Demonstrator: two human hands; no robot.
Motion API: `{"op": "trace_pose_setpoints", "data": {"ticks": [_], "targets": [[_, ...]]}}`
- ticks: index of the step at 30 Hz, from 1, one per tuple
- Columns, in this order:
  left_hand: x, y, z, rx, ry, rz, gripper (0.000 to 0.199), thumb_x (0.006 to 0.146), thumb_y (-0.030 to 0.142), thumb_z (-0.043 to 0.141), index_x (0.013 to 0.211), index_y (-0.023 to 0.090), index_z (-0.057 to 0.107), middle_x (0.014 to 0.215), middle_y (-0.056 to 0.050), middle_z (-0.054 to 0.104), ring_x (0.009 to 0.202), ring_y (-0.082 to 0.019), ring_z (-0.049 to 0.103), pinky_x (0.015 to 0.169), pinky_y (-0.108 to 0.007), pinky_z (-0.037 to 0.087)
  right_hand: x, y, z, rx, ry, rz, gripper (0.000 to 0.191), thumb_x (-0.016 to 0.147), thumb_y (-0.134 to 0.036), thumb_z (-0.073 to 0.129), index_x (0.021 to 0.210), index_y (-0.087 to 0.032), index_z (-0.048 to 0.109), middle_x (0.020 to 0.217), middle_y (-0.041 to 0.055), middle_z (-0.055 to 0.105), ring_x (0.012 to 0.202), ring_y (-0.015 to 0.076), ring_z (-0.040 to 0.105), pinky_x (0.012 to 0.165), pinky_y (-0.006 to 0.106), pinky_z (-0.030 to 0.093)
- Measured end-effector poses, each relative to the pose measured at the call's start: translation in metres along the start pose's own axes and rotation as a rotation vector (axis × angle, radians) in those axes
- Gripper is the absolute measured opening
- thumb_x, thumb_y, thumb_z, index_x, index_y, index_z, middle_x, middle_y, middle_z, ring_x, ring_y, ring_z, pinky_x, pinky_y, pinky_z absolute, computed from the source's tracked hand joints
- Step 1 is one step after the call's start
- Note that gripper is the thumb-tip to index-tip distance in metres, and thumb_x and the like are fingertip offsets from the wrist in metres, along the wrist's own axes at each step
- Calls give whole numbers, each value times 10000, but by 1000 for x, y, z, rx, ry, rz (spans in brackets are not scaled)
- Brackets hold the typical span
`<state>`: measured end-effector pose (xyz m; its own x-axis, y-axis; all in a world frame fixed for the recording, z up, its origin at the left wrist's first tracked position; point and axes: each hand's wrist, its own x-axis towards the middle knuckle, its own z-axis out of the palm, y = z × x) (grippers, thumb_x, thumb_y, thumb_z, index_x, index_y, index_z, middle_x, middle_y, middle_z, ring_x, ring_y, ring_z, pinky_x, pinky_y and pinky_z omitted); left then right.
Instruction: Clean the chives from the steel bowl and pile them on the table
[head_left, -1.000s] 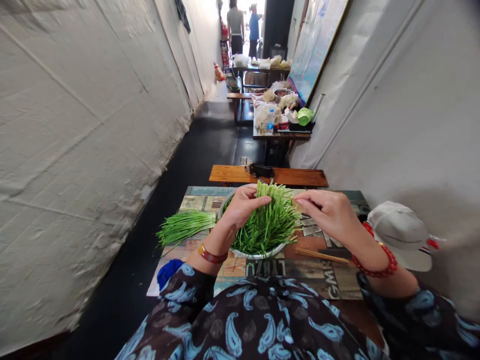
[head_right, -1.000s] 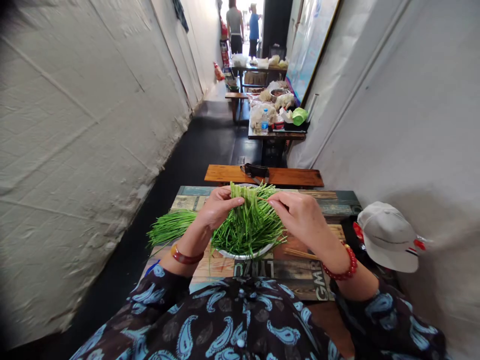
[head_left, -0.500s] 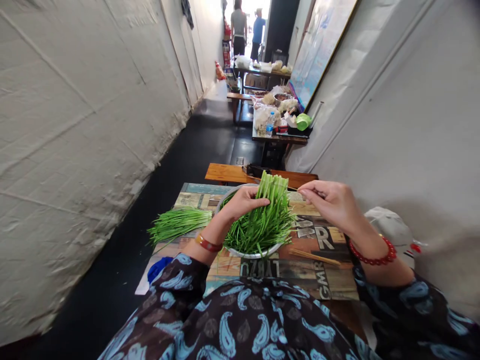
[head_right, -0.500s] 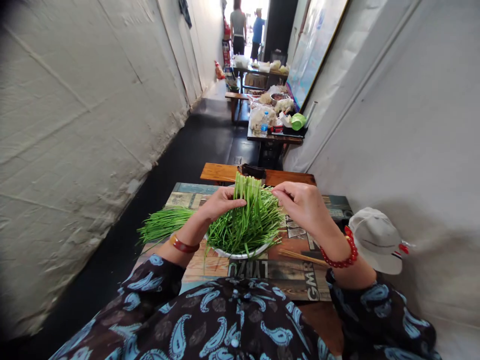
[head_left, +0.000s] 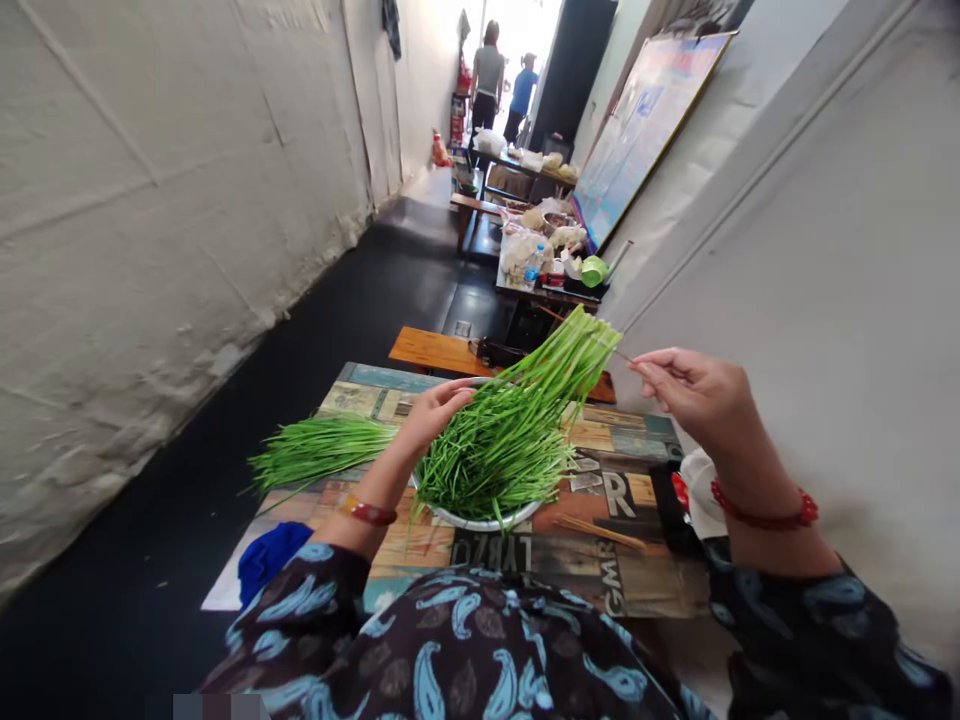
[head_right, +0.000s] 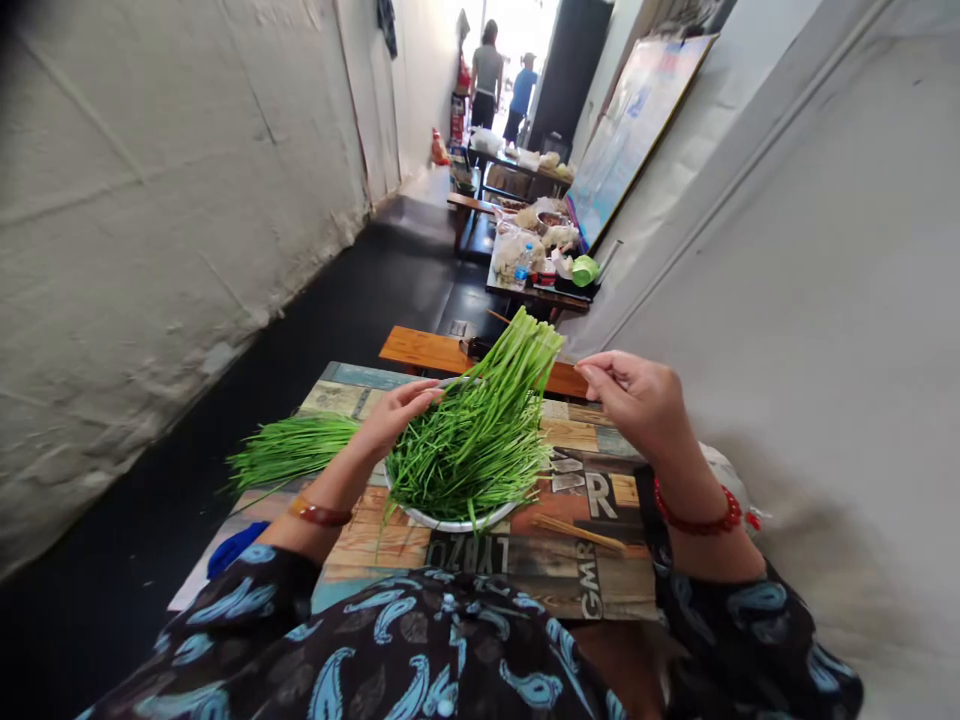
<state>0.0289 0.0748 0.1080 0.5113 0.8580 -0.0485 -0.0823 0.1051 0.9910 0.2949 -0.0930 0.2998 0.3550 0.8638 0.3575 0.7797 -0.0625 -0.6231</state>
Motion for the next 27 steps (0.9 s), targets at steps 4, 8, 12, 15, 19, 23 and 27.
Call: {"op": "trace_pose_setpoints", "data": {"ticks": [4,8,12,15,19,23,27], "targets": [[-9,-9,-21,9,105,-30,624,717,558,778,1162,125,710,1093,-140,762,1051,-279,687,1014,-428,465,6,-3,-1,22,39,18,279,853,-397,654,882,-141,761,586,17,649,451,93,481,433,216,356],[-10,1,-31,-24,139,16,643,704,551,791,1169,115,701,1122,-144,751,1048,-263,686,1013,-406,465,13,-10,2,11,49,18,252,839,-385,683,875,-149,763,595,17,645,472,89,479,444,219,341],[-13,2,-44,-28,220,11,665,692,551,791,1172,102,691,1092,-147,754,1007,-254,691,974,-391,483,21,-21,4,96,70,63,233,823,-363,704,877,-144,760,603,24,637,482,93,479,446,236,341],[-21,-9,-57,-43,293,-30,670,682,541,791,1164,88,682,1042,-141,760,967,-234,695,951,-370,485,25,-30,5,165,52,65,197,831,-306,700,902,-134,765,633,38,636,503,92,490,470,256,356],[-41,-28,-77,-40,379,-72,631,674,505,797,1143,99,683,1007,-113,759,911,-200,689,909,-329,480,22,-45,13,266,-9,66,192,850,-256,689,986,-155,780,694,63,645,518,94,485,470,287,333],[-74,-52,-99,-98,397,-214,619,641,513,808,1102,116,693,954,-97,757,788,-176,670,785,-304,482,13,-67,39,350,-93,117,183,831,-252,705,983,-213,799,702,65,642,522,102,488,436,279,301],[-115,-81,-109,-122,425,-349,609,633,532,810,1058,110,697,904,-100,755,728,-158,657,744,-298,480,5,-91,98,489,-346,152,201,831,-249,678,990,-210,794,705,48,644,525,95,506,414,246,321]]}}
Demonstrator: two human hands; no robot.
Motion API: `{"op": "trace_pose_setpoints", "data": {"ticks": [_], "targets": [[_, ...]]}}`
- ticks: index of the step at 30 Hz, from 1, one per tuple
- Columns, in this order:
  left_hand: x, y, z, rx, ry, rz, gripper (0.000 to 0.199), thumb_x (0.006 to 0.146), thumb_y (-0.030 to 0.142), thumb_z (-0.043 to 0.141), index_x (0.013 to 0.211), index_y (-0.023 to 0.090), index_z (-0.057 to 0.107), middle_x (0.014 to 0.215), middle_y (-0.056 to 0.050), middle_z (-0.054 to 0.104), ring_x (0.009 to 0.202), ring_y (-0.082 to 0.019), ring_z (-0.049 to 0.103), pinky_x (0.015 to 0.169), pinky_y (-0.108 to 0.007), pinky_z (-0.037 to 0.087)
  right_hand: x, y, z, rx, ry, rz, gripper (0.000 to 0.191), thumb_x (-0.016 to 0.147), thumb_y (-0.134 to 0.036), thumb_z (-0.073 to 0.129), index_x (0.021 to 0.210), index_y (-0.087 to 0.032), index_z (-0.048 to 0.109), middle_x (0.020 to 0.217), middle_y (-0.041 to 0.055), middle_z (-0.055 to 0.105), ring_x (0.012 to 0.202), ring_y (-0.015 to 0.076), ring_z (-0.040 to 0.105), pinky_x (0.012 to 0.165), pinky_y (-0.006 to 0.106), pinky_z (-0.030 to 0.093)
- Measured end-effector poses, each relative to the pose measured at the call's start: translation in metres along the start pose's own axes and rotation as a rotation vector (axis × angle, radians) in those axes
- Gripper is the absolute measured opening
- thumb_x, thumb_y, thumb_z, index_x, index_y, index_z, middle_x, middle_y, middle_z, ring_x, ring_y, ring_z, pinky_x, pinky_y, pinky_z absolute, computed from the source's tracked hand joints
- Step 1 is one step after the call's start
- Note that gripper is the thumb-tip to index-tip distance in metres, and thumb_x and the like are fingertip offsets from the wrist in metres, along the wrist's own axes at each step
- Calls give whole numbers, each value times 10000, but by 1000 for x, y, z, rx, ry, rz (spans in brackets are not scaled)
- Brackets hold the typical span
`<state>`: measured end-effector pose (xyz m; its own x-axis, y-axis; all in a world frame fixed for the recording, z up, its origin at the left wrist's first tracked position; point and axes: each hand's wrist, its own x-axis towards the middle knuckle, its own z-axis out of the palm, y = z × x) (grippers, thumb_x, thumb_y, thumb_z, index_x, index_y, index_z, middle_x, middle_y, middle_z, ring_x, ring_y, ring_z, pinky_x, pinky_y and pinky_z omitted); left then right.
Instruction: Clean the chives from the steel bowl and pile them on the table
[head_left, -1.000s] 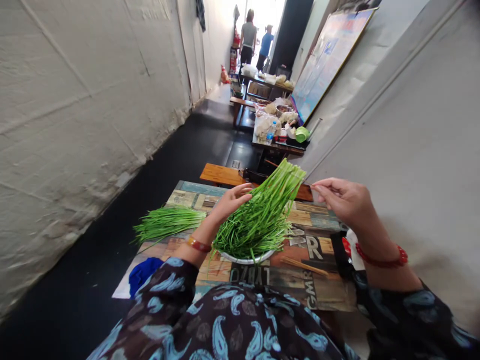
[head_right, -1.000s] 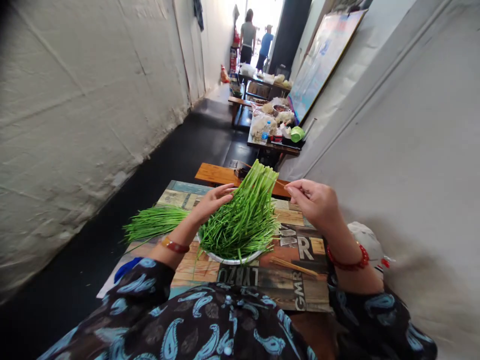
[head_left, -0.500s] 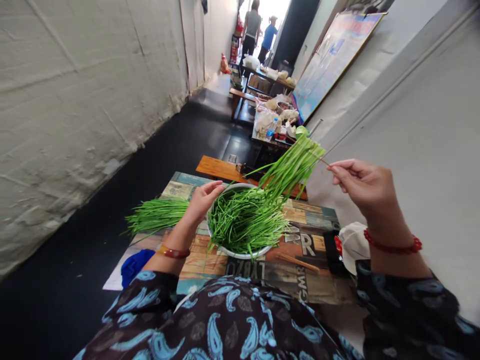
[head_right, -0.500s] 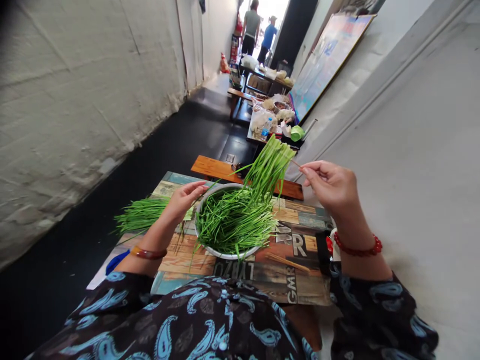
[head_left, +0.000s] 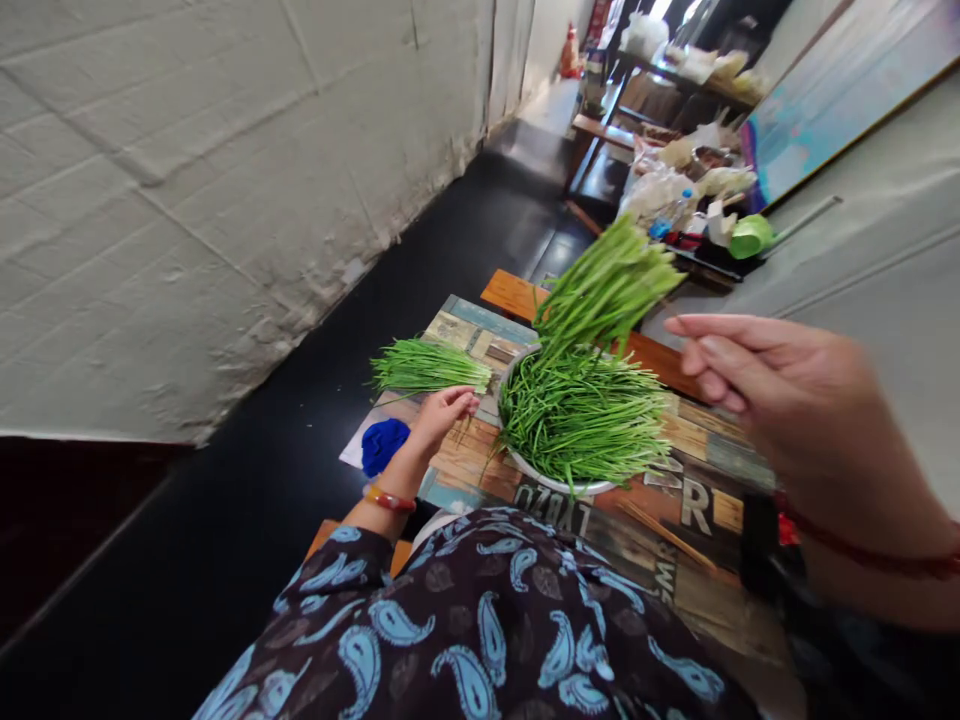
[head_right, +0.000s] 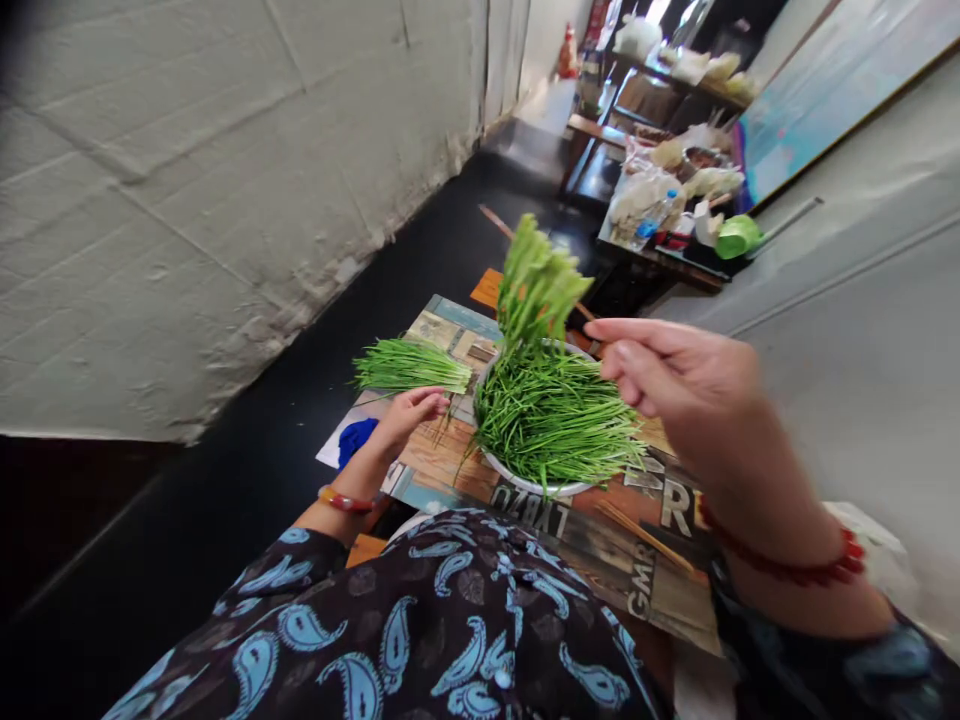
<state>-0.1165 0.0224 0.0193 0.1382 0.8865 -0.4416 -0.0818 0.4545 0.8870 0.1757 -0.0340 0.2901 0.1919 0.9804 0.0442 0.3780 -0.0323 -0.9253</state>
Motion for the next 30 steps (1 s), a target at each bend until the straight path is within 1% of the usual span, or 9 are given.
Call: {"op": "trace_pose_setpoints", "data": {"ticks": [5,8,12,14,16,20,23,25,30], "targets": [[-24,-40,-20,7,-9,-147,595,626,549,822,1031,130,705,907,-103,759,729,-167,672,715,-292,478,23,11,111,281,-325,2,217,870,-299,647,1022,-182,749,731,5,633,538,73,484,456,226,374],[-34,-54,-33,12,9,-213,579,614,554,833,1002,143,709,880,-99,758,716,-178,683,691,-292,476,31,16,183,550,-430,76,201,860,-318,660,987,-178,726,693,-22,599,521,63,439,453,213,353],[-44,-72,-56,19,56,-277,561,608,560,836,962,146,704,882,-95,760,728,-182,691,700,-291,484,37,47,268,879,-383,277,199,843,-355,669,965,-198,680,679,-43,552,502,61,390,417,196,299],[-47,-82,-67,21,83,-318,588,601,575,834,982,148,699,890,-91,761,720,-174,690,696,-286,485,40,81,302,924,-276,392,161,850,-315,652,962,-200,658,692,-43,550,531,67,426,448,186,345],[-50,-93,-77,24,104,-369,603,601,585,831,1000,153,698,883,-87,763,705,-170,689,682,-283,485,43,126,328,829,-100,550,107,870,-262,630,956,-199,647,727,-37,577,589,71,485,514,174,404],[-55,-106,-92,45,134,-460,557,616,564,833,983,163,709,862,-79,761,704,-176,691,649,-276,485,39,222,359,700,68,785,111,952,-234,567,1029,-173,618,822,-7,626,705,85,552,658,187,490],[-55,-107,-98,52,142,-496,555,625,550,836,997,158,712,876,-82,761,710,-170,692,646,-268,489,29,271,367,615,97,913,311,970,-338,606,1223,-156,605,1172,85,646,980,192,651,835,380,573],[-52,-106,-100,47,141,-503,566,636,550,832,1013,147,707,895,-90,762,718,-162,692,659,-265,497,24,289,367,574,70,961,372,965,-357,618,1279,-161,589,1273,106,614,1072,235,644,890,450,567],[-28,-105,-95,28,120,-467,542,675,516,822,1028,122,702,905,-99,758,713,-135,685,658,-241,489,21,305,358,506,-72,980,363,966,-351,616,1276,-165,592,1273,105,616,1076,232,642,899,445,565]]}}
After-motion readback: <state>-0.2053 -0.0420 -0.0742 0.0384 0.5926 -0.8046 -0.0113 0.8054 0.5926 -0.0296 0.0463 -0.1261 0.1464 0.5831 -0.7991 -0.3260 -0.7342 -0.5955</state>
